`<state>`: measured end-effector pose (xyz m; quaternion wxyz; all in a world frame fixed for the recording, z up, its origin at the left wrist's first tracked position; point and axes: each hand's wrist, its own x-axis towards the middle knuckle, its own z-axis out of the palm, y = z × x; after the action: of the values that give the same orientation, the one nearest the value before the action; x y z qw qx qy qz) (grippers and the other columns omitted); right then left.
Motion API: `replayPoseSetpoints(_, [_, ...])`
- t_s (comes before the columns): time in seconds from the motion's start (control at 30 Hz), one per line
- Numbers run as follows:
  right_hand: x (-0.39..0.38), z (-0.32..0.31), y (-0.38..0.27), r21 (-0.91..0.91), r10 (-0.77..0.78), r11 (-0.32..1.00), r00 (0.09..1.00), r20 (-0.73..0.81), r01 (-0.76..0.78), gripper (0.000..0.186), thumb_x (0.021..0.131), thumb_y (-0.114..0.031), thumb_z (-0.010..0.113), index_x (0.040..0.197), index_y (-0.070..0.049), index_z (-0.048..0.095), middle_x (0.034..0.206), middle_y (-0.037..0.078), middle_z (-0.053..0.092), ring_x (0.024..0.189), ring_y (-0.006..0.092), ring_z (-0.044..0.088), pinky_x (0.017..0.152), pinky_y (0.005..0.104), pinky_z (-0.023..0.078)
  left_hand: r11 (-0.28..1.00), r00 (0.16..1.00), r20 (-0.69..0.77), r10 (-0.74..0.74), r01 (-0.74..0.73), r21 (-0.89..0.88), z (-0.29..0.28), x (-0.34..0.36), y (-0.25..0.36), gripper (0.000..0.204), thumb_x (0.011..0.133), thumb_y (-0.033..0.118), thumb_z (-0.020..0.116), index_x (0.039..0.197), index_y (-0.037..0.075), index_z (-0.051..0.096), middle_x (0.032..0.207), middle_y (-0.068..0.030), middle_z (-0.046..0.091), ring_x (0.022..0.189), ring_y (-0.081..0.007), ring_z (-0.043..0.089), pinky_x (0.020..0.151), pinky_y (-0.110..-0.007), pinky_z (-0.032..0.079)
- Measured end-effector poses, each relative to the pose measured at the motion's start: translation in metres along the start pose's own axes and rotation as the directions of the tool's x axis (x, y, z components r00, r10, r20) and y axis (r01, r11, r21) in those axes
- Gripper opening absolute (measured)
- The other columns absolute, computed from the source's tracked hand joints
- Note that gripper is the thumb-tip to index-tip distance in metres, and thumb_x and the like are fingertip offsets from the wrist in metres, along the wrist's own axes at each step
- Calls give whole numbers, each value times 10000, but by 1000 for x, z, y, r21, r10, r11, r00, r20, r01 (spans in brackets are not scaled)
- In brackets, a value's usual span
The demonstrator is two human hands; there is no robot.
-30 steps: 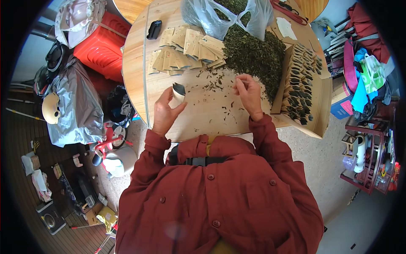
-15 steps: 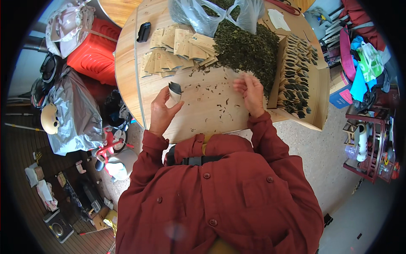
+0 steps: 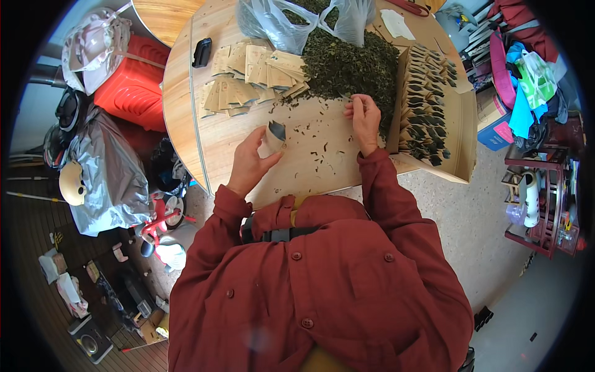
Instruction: Rolling dried herbs into paper tubes to create herbal products.
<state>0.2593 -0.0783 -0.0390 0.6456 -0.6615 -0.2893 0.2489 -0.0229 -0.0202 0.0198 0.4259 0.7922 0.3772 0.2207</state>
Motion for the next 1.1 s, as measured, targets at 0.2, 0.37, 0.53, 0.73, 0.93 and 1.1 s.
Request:
replayPoseSetpoints(0.2, [-33,-13,-41,233,29,971,994,107,-54,209,974,-157,482,1008,15,596,795,80,642,648,120,599,619,243,505,989,989,-21,143,-142,39,22,20,-9,588,710,168,770,1209,-21,524,1127,-200,607,1004,-353,598,878,-370,481])
replayPoseSetpoints(0.37, [-48,-31,-77,249,49,962,971,233,-108,213,983,-157,467,1033,7,595,798,77,636,653,122,589,638,243,498,991,991,76,115,-119,56,32,34,-3,584,741,126,764,1255,11,513,1149,-131,614,1047,-247,598,889,-378,505])
replayPoseSetpoints(0.53, [-55,-41,-99,159,34,982,919,392,-104,207,981,-138,456,1012,6,600,763,56,618,623,91,546,597,220,455,990,987,100,129,-134,42,42,38,-1,585,728,125,767,1245,9,520,1135,-137,612,1025,-263,601,844,-375,525])
replayPoseSetpoints(0.73, [-51,-43,-105,38,18,998,861,508,-43,204,977,-122,448,1013,8,600,745,22,604,615,60,526,581,199,439,983,983,50,179,-180,19,48,37,9,567,687,169,769,1171,-19,540,1119,-201,601,1024,-361,579,891,-396,469])
replayPoseSetpoints(0.93, [-45,-42,-114,-131,49,991,807,588,36,204,970,-126,441,995,2,598,725,5,584,626,48,508,580,197,422,977,979,61,196,-200,69,48,35,18,525,678,163,767,1125,-9,553,1047,-184,600,981,-361,574,853,-402,466])
replayPoseSetpoints(1.1, [-43,-31,-125,-257,-99,893,718,690,369,178,931,-101,457,989,1,590,691,59,565,612,125,529,588,271,439,950,961,49,271,-276,146,51,34,16,503,678,165,759,1104,-3,550,994,-172,584,949,-356,564,822,-407,460])
